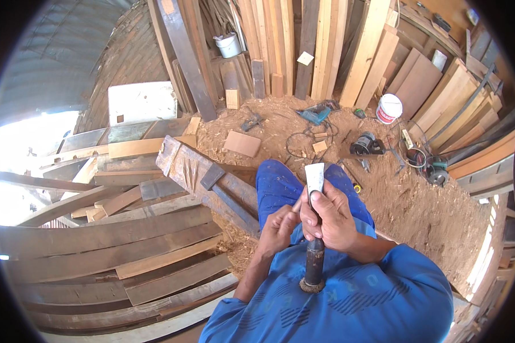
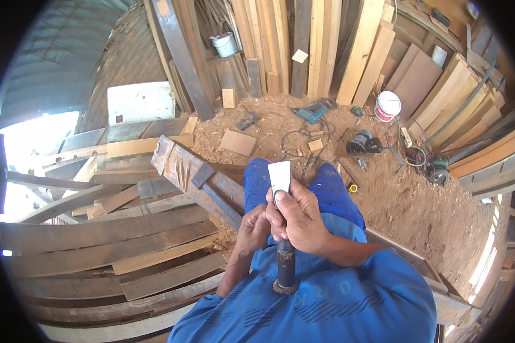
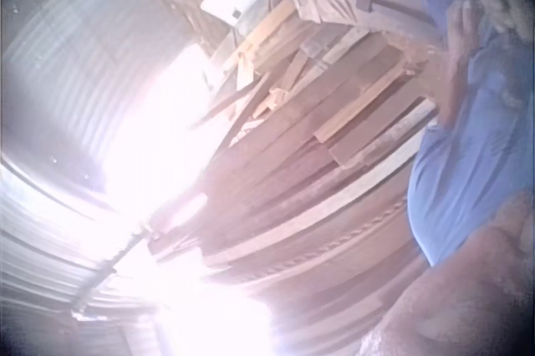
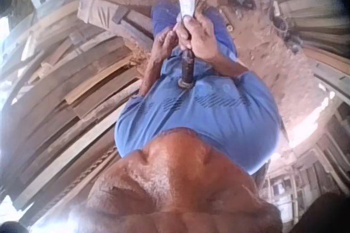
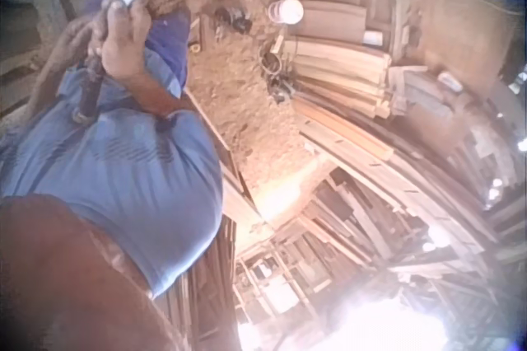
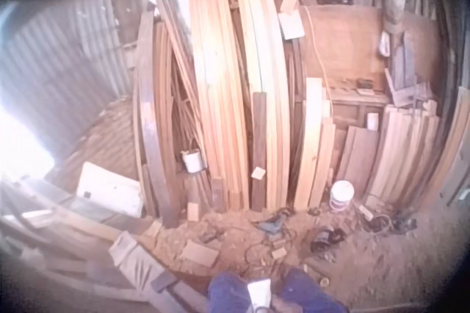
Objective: The person shapes a thin wood dowel using a large chisel held against their body while seated on the ground in a workshop.
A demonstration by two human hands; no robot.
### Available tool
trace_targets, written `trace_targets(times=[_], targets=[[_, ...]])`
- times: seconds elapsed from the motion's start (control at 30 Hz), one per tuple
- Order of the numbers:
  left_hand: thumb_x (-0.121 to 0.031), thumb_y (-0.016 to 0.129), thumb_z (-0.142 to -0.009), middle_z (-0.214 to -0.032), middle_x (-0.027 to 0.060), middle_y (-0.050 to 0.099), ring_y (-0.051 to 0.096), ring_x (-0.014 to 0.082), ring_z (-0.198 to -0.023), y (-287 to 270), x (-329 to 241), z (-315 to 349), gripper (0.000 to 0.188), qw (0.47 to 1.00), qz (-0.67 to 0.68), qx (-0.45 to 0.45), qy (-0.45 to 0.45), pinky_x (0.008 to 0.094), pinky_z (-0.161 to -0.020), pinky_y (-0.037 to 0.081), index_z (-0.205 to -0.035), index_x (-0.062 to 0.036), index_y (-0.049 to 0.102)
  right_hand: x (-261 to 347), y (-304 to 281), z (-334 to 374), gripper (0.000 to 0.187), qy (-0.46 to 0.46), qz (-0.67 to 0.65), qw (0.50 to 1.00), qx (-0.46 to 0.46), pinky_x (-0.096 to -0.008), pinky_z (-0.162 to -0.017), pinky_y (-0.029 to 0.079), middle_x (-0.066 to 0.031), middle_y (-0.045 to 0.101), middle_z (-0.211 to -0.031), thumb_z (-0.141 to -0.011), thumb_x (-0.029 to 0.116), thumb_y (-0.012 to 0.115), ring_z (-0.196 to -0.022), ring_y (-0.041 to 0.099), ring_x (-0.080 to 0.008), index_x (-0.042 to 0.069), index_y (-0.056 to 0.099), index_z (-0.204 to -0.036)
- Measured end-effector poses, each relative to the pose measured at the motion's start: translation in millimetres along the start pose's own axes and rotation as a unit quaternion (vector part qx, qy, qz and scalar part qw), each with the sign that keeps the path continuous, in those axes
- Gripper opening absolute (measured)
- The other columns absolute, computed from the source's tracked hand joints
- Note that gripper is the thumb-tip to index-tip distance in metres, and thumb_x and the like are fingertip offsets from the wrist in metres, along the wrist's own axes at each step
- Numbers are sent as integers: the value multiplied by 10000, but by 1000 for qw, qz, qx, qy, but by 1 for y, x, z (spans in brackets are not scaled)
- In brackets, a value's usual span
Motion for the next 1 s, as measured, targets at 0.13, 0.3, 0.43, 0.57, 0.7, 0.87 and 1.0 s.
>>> trace_targets(times=[0.13, 0.3, 0.43, 0.57, 0.7, 0.87, 1.0], targets=[[-298, 393, -1046, -551, -53, 410, 319, 20, -456, -22, 25, -6, 342, 952, 249, -139, -114, 205, -424, 225, -864, -66, 566, -35, -14, -10, 174, 100, -3, 994, -32, -261, -497, 460, -12, 478, -700, -1023, 229, 411, -497, 444, -69, 67, 475, -1034], [-256, 423, -1042, -674, -49, 481, 409, 12, -593, -34, -20, -46, 264, 956, 213, -197, -53, 190, -506, 319, -924, -73, 572, -44, 10, -22, 154, 148, -33, 988, 34, -257, -480, 427, 18, 446, -683, -1022, 221, 410, -471, 397, -58, 84, 479, -1011], [-187, 440, -1034, -746, -58, 513, 458, 19, -701, -43, -27, -49, 199, 979, 135, -155, -6, 189, -617, 394, -949, -74, 581, -50, 15, -22, 160, 170, -37, 984, 39, -267, -468, 417, 26, 414, -655, -1023, 217, 396, -461, 377, -53, 90, 477, -971], [-174, 414, -1036, -728, -35, 506, 460, 48, -673, -33, -42, -46, 224, 991, 33, -120, 41, 217, -603, 398, -927, -53, 568, -50, 10, -13, 164, 143, -10, 989, 30, -269, -464, 416, 24, 407, -648, -1025, 224, 391, -461, 376, -54, 90, 476, -982], [-192, 407, -1035, -704, 6, 506, 466, 76, -652, -25, -50, -31, 252, 992, -49, -103, 54, 257, -577, 396, -918, -33, 564, -29, 10, -3, 175, 96, 7, 995, 8, -255, -455, 414, 14, 420, -650, -1027, 229, 391, -467, 386, -57, 72, 467, -1019], [-207, 439, -1018, -665, 12, 498, 462, 87, -590, -19, -35, -14, 259, 990, -49, -128, 29, 288, -515, 375, -889, -19, 563, -23, 3, -3, 171, 52, 7, 999, 2, -268, -440, 416, 8, 394, -621, -1023, 244, 404, -452, 382, -72, 80, 452, -1033], [-263, 456, -1023, -578, -43, 407, 359, 46, -485, -3, 13, 23, 294, 986, 106, -71, -105, 224, -449, 273, -841, -55, 555, 35, -4, 7, 173, -77, 38, 996, -14, -268, -424, 399, 8, 395, -615, -1011, 245, 441, -437, 355, -72, 74, 450, -991]])
Point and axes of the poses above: each hand's wrist, its own z-axis away from the middle knuckle, its own y-axis out of the palm, x = y × z, the point moved 8 cm from there along -z, towards the middle knuckle
